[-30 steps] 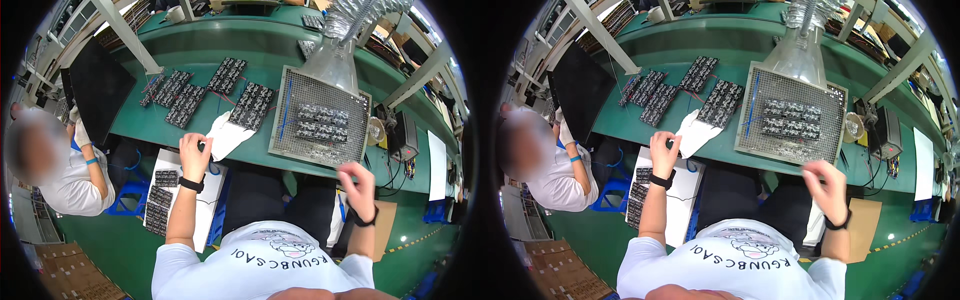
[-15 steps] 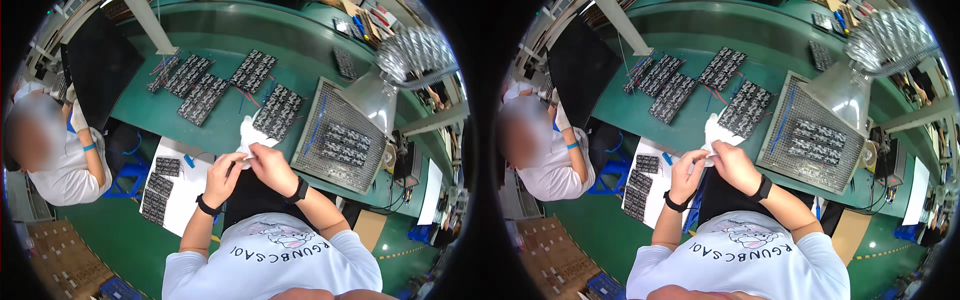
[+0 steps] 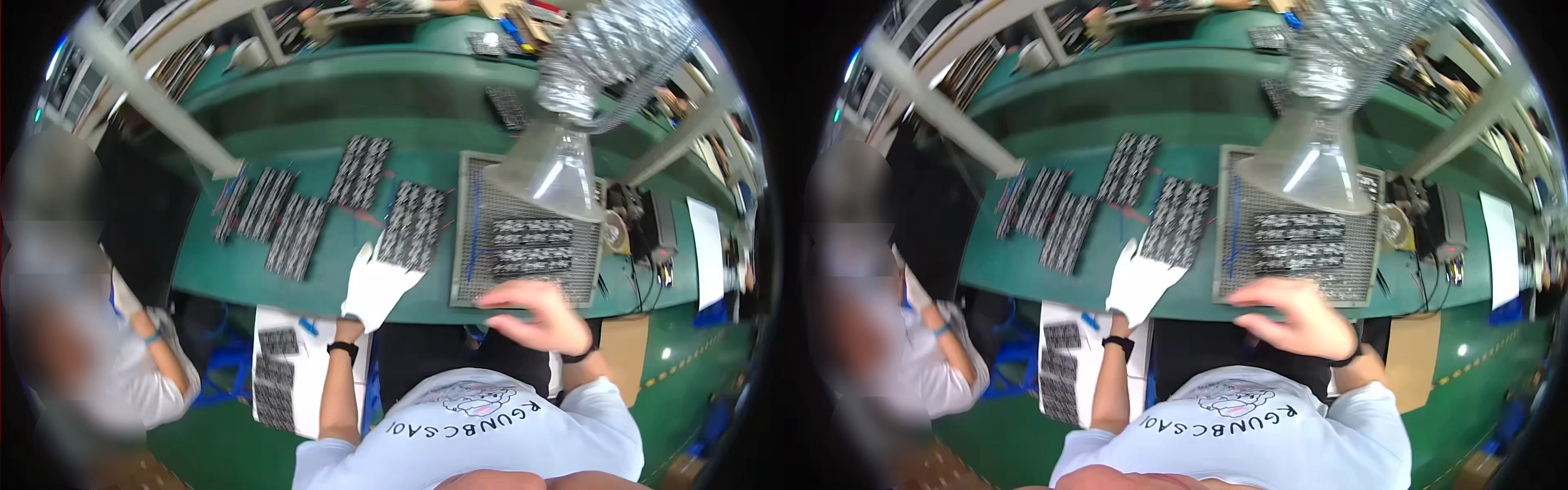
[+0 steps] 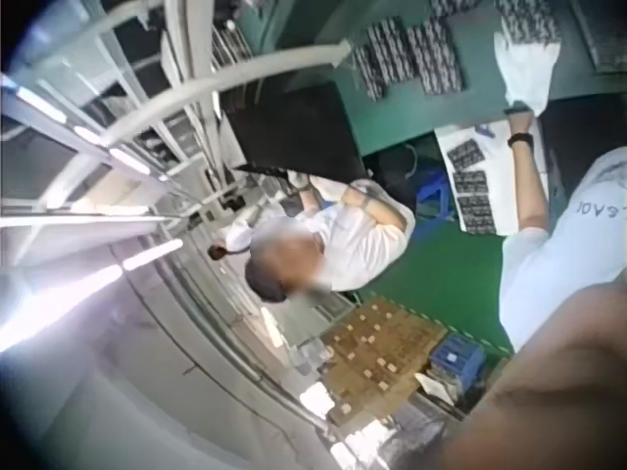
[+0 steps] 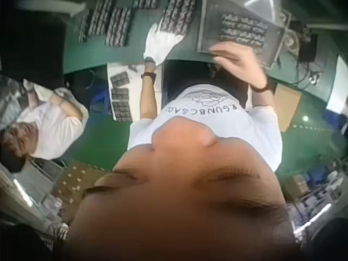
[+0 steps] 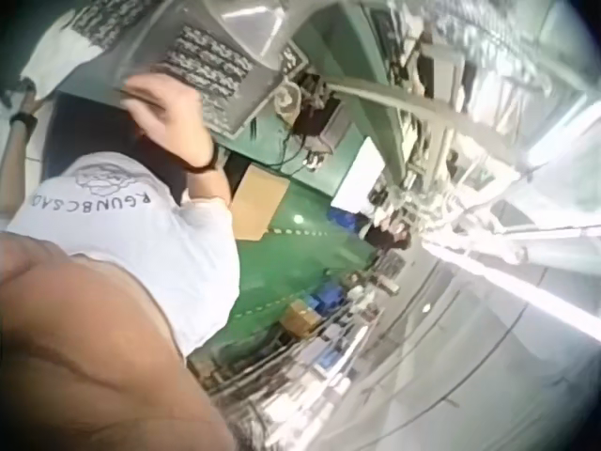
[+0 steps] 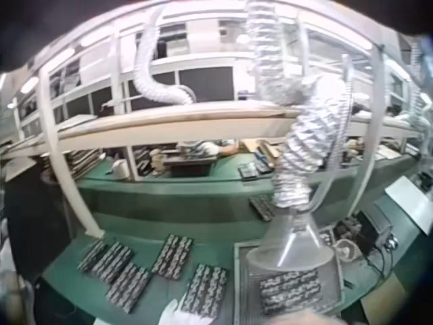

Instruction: The worker prepares components and puts on a protective glove to begin assembling printed circuit boards at an industrial workstation.

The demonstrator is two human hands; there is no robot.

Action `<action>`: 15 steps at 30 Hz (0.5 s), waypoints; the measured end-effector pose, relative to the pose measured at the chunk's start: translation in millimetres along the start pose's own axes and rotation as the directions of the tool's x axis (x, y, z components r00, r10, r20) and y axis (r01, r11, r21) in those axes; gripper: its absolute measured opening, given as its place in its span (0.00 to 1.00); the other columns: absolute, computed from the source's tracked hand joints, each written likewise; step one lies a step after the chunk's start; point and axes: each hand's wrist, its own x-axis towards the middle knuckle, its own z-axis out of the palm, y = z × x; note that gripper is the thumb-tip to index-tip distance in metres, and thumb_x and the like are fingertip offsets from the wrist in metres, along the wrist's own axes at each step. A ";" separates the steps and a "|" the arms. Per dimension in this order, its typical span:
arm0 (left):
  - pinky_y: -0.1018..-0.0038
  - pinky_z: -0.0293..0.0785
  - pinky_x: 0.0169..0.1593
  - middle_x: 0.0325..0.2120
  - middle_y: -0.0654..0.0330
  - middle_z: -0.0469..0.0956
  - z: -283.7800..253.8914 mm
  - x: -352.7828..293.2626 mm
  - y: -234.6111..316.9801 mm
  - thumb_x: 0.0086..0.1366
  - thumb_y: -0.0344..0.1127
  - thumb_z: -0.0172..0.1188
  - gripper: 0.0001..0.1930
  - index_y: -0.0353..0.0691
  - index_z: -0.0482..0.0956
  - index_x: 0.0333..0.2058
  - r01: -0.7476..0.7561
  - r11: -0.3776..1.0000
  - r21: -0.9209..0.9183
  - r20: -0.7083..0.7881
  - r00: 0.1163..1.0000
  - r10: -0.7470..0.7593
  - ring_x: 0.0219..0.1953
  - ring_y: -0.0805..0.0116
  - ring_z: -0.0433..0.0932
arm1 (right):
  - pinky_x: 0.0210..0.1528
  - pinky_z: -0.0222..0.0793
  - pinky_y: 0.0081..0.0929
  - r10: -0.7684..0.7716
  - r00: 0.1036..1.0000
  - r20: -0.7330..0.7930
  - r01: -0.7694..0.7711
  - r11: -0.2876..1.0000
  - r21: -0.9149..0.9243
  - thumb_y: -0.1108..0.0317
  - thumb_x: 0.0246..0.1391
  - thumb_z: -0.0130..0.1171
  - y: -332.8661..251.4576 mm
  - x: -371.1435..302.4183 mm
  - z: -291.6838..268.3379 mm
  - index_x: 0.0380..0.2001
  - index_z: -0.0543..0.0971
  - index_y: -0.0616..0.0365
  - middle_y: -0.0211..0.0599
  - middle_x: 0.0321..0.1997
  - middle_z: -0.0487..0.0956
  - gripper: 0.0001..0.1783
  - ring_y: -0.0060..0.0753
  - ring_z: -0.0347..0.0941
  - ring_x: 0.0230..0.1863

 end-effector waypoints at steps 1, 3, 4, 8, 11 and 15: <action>0.56 0.60 0.65 0.58 0.43 0.69 -3.7 13.4 22.3 0.56 0.44 0.64 0.35 0.32 0.67 0.59 -0.055 0.998 -0.039 0.004 0.998 0.055 0.61 0.43 0.65 | 0.44 0.76 0.29 0.084 0.988 -0.129 -0.092 0.994 -0.056 0.75 0.53 0.62 -5.4 -15.8 -28.1 0.42 0.81 0.62 0.42 0.37 0.82 0.12 0.35 0.81 0.40; 0.56 0.60 0.65 0.58 0.44 0.70 -15.6 43.7 74.9 0.59 0.45 0.61 0.33 0.33 0.68 0.59 -0.161 0.979 -0.124 0.023 0.986 0.165 0.61 0.46 0.65 | 0.39 0.75 0.27 0.161 0.914 -0.371 -0.241 0.954 -0.179 0.75 0.53 0.60 2.8 -44.8 -82.8 0.37 0.81 0.63 0.41 0.31 0.82 0.08 0.34 0.80 0.34; 0.56 0.59 0.65 0.58 0.45 0.70 -14.5 39.6 83.5 0.60 0.45 0.59 0.32 0.33 0.68 0.59 -0.196 0.965 -0.175 0.018 0.979 0.202 0.61 0.47 0.66 | 0.37 0.74 0.27 0.142 0.878 -0.457 -0.281 0.926 -0.253 0.75 0.53 0.59 12.7 -49.1 -113.4 0.36 0.80 0.64 0.41 0.30 0.81 0.07 0.34 0.79 0.33; 0.55 0.59 0.66 0.57 0.49 0.72 -26.5 -3.3 89.7 0.65 0.46 0.53 0.28 0.34 0.68 0.59 -0.302 0.873 -0.382 -0.005 0.946 0.325 0.61 0.51 0.67 | 0.38 0.74 0.34 0.316 0.820 -0.477 -0.506 0.789 -0.348 0.65 0.55 0.62 63.6 -37.9 -202.5 0.38 0.78 0.67 0.47 0.31 0.81 0.14 0.43 0.79 0.34; 0.54 0.58 0.66 0.57 0.51 0.73 -40.6 -10.4 110.6 0.68 0.47 0.48 0.27 0.35 0.68 0.59 -0.332 0.769 -0.547 -0.017 0.922 0.387 0.61 0.55 0.67 | 0.51 0.73 0.43 0.451 0.819 -0.354 -0.561 0.502 -0.658 0.42 0.53 0.63 120.4 9.5 -247.1 0.51 0.75 0.69 0.60 0.45 0.80 0.39 0.58 0.77 0.48; 0.54 0.57 0.67 0.56 0.55 0.75 -61.1 4.3 192.2 0.73 0.48 0.42 0.25 0.36 0.69 0.59 -0.311 0.582 -0.751 -0.089 0.922 0.377 0.60 0.59 0.68 | 0.50 0.74 0.42 0.559 0.812 -0.167 -0.431 0.381 -0.818 0.32 0.45 0.63 221.0 113.6 -269.7 0.45 0.79 0.72 0.57 0.47 0.81 0.46 0.51 0.79 0.49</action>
